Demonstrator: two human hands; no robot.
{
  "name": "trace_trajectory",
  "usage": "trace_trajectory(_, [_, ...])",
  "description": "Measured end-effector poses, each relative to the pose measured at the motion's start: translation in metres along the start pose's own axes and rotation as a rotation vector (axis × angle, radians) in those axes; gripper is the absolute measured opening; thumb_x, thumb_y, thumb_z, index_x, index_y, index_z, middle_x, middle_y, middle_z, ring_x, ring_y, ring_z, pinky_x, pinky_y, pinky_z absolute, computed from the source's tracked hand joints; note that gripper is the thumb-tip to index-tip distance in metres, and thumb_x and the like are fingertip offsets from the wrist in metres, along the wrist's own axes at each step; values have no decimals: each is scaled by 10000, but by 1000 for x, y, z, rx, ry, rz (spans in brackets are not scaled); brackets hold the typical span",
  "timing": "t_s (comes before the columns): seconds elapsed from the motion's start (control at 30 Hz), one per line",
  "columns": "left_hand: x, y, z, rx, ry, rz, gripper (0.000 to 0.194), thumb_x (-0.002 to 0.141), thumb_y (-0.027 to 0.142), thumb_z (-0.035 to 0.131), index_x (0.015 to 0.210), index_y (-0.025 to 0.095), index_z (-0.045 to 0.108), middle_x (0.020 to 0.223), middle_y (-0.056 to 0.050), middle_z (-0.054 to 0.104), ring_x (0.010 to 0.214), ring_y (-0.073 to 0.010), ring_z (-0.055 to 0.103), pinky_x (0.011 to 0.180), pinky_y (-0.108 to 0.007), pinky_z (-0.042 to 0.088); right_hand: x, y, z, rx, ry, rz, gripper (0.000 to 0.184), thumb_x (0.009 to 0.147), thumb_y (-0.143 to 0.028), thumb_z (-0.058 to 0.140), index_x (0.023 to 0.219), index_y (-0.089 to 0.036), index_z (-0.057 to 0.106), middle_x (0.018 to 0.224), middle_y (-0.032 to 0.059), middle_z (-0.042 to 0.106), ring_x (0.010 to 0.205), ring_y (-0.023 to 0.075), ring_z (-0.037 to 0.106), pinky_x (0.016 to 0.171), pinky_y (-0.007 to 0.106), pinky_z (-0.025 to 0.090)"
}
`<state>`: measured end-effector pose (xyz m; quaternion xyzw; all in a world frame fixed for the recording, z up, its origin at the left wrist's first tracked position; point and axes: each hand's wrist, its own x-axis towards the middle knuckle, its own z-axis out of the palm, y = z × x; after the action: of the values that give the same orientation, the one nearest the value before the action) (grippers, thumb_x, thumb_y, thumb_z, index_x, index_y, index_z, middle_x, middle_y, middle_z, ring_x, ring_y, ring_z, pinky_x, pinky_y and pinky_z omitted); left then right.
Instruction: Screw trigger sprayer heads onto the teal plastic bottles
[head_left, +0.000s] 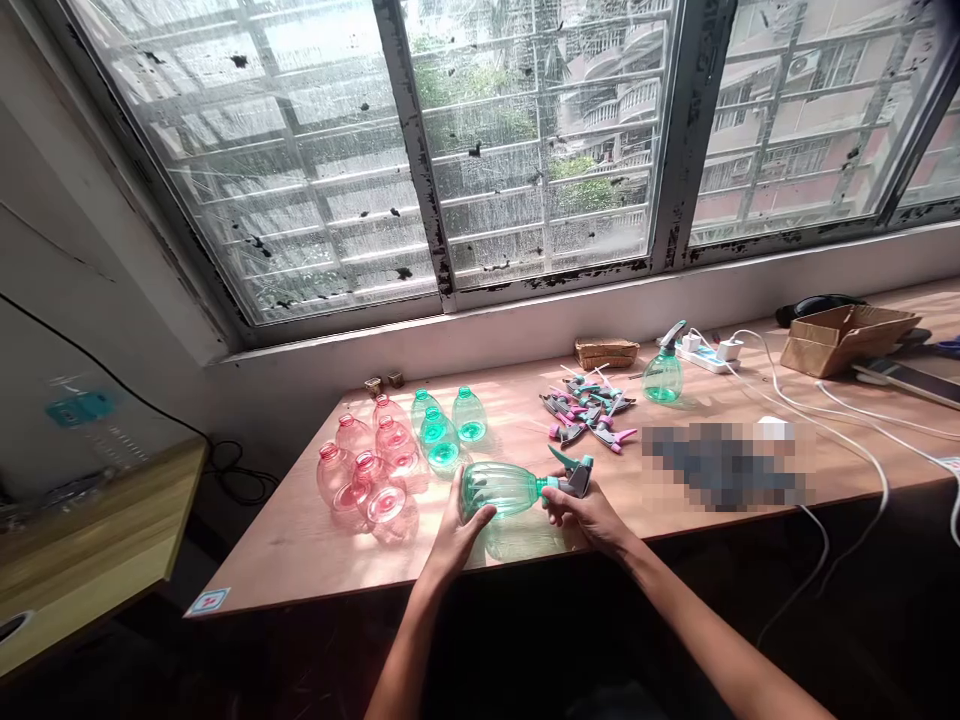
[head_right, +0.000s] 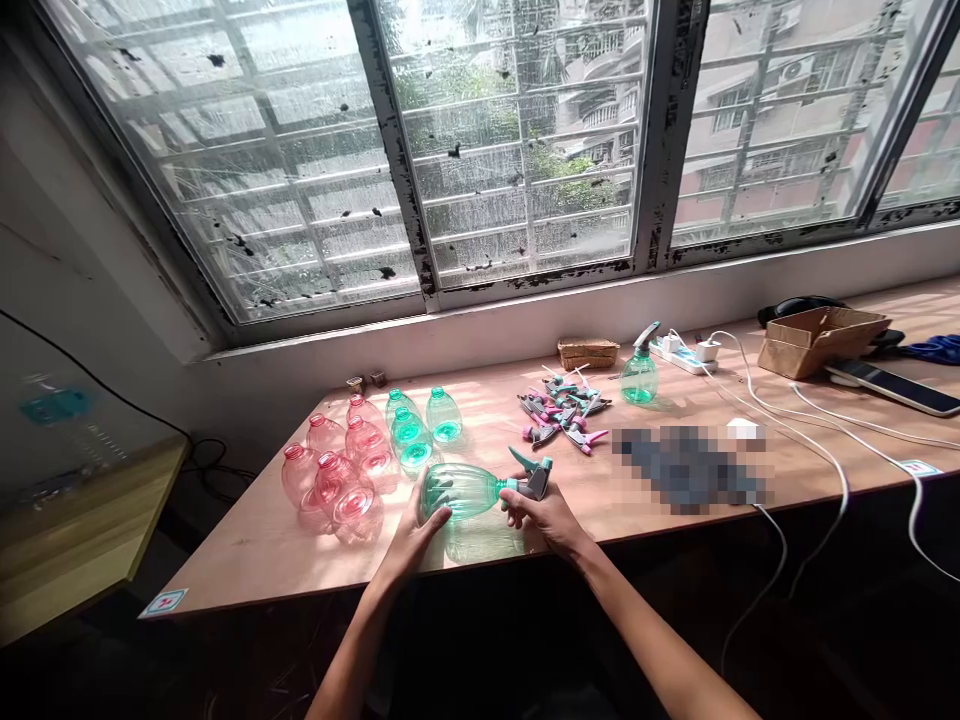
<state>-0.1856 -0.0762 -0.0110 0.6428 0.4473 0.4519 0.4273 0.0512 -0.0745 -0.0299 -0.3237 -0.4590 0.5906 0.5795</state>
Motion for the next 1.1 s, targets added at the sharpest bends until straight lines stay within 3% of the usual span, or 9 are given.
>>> trace_trajectory(0.17, [1, 2, -1, -22, -11, 28, 800, 861, 499, 678, 1542, 242, 347, 1524, -104, 500, 1457, -329, 394, 1217, -466, 293, -1, -1, 0, -44, -17, 19, 397, 713, -452, 875, 916, -192, 656, 701, 8, 712, 545, 150, 635, 515, 266, 469])
trace_trajectory(0.37, [4, -7, 5, -130, -32, 60, 1049, 763, 378, 804, 1590, 310, 163, 1645, -91, 298, 1500, -302, 319, 1226, -448, 285, 3, 6, -4, -33, -10, 2, 403, 720, -446, 871, 943, -191, 654, 725, 11, 722, 525, 147, 634, 521, 275, 482])
trace_trajectory(0.43, [2, -5, 4, -116, -30, 61, 1067, 752, 373, 818, 1590, 300, 161, 1636, -101, 312, 1490, -305, 336, 1228, -447, 286, 3, 7, -4, -35, -8, 8, 416, 707, -438, 882, 946, -192, 648, 722, 13, 725, 527, 156, 643, 515, 277, 479])
trace_trajectory(0.6, [-1, 5, 0, -119, 16, -1, 873, 838, 443, 725, 1561, 245, 277, 1545, -134, 453, 1392, -323, 478, 1172, -462, 377, 0, 2, -2, -31, -5, 16, 409, 702, -430, 886, 931, -192, 646, 703, 4, 711, 530, 161, 647, 525, 287, 492])
trace_trajectory(0.77, [-2, 11, 1, -112, 38, -16, 838, 792, 385, 774, 1516, 233, 381, 1484, -122, 530, 1374, -319, 495, 1162, -443, 388, -1, 0, -3, -29, -7, 15, 398, 731, -429, 865, 955, -197, 632, 728, 7, 718, 532, 165, 653, 529, 296, 499])
trace_trajectory(1.1, [-4, 16, 3, -172, 23, -24, 935, 772, 388, 798, 1557, 279, 303, 1507, -98, 507, 1406, -321, 461, 1187, -466, 361, -1, 1, -3, -8, -4, 22, 384, 740, -415, 864, 945, -196, 624, 699, -2, 707, 534, 146, 636, 536, 279, 491])
